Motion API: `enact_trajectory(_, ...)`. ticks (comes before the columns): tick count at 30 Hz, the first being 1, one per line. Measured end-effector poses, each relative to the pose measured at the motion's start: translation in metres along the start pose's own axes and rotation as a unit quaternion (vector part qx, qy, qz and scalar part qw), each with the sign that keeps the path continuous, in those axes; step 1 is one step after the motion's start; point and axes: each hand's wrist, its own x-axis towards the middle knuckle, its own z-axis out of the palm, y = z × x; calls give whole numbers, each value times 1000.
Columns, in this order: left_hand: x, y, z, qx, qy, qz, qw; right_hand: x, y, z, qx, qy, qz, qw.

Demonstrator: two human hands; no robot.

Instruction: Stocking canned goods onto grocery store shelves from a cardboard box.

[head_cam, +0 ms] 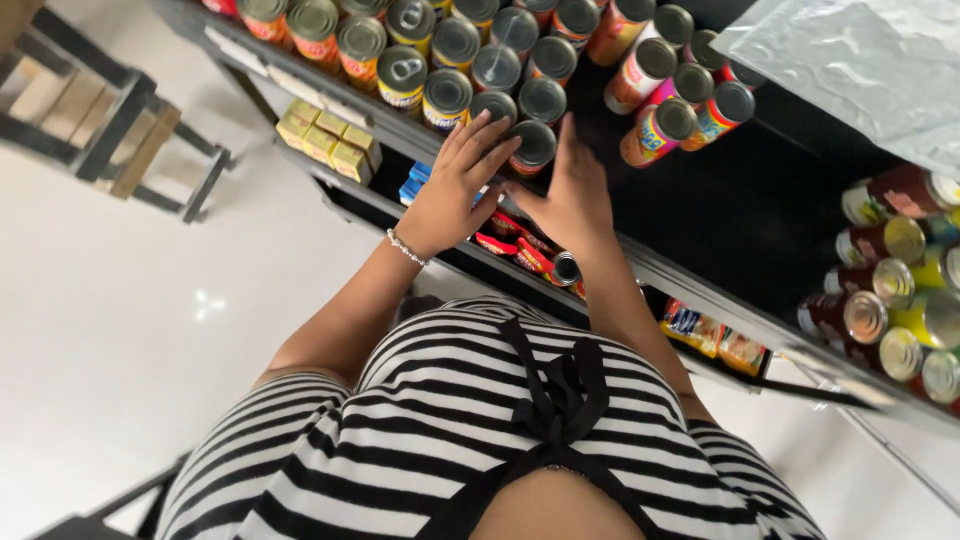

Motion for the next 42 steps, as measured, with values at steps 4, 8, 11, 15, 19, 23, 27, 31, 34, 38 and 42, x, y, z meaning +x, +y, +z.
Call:
enact_trajectory(4, -41, 12, -7, -15, 20, -57, 998, -21, 3, 1, -12, 208, -160, 965)
enact_trajectory(8, -93, 12, -10, 11, 31, -134, 990, -29, -2, -9, 114, 194, -220, 949)
enact_trajectory(11, -122, 14, -38, 13, 41, -187, 981, -29, -4, 16, 287, 181, -227, 913)
enact_trajectory(15, -148, -11, -81, 39, 40, -222, 973, -29, -47, 53, 326, 169, -265, 892)
enact_trajectory(19, -176, -43, -145, 66, 37, -222, 972, 1, -125, 95, 359, -28, -311, 880)
enact_trajectory(23, -210, -69, -217, 80, 25, -251, 964, 43, -211, 133, 206, -134, -448, 859)
enact_trajectory(27, -252, -84, -280, 110, 35, -298, 948, 72, -275, 178, 230, -187, -449, 843)
enact_trajectory(31, -294, -104, -318, 140, 20, -363, 921, 94, -329, 210, 243, -200, -463, 829)
enact_trajectory(34, -313, -114, -336, 139, 17, -402, 905, 118, -351, 237, 251, -222, -477, 813)
enact_trajectory(38, -327, -131, -343, 104, 60, -445, 887, 176, -377, 270, 238, -200, -499, 809)
enact_trajectory(42, -342, -155, -367, 119, 108, -496, 853, 270, -423, 306, 321, -174, -498, 786)
